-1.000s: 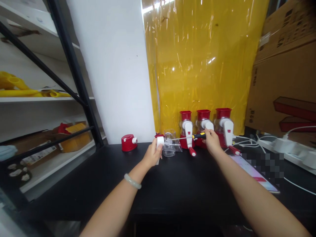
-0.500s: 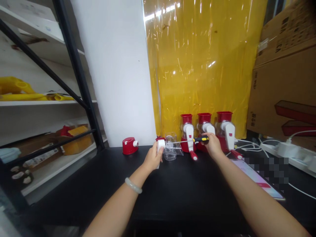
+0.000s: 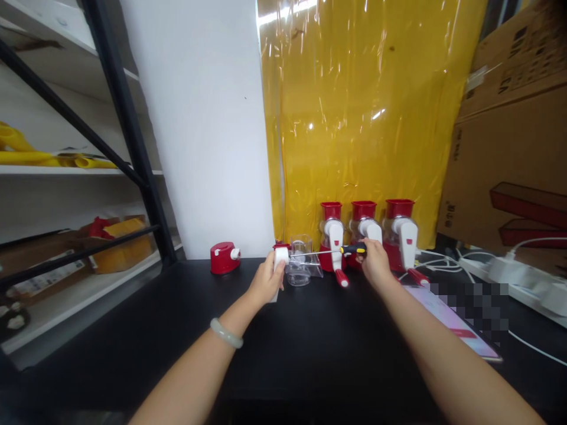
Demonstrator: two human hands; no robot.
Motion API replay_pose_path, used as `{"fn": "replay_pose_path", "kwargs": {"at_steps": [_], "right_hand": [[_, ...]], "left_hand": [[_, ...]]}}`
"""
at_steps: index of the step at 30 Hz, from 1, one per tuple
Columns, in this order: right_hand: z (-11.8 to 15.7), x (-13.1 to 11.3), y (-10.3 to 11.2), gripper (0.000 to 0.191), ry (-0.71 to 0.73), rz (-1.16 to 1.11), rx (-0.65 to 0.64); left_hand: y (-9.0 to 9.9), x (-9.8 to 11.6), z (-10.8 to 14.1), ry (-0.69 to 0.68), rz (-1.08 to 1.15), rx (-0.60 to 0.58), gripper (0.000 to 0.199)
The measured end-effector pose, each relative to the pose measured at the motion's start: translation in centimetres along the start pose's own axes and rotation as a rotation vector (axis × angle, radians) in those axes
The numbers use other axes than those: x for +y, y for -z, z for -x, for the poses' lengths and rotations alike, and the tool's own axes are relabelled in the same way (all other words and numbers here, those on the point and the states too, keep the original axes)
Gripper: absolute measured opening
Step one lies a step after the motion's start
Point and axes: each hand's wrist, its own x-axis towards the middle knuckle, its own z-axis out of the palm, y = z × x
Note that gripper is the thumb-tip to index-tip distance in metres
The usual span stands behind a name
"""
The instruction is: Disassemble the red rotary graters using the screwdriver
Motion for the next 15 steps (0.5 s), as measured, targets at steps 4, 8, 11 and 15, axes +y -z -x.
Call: {"fn": "replay_pose_path", "kwargs": {"at_steps": [4, 8, 11, 15], "right_hand": [[-0.1, -0.2, -0.1, 0.045, 0.013, 0.018, 0.034], [-0.3, 0.0, 0.1, 0.046, 0.043, 0.037, 0.038], [-0.6, 0.5, 0.4, 0.046, 0.077, 0.045, 0.019], [-0.7, 1.0, 0.6, 0.048, 0.108, 0.071, -0.005]], "left_hand": [[-0.1, 0.4, -0.2, 0.01, 0.009, 0.009, 0.037], [-0.2, 0.3, -0.3, 0.031, 0.028, -0.001, 0.037], [-0.3, 0.2, -0.3, 0.037, 0.046, 0.009, 0.039], [-0.4, -0.1, -0.3, 0.049, 0.07, 0.013, 0.043]]}}
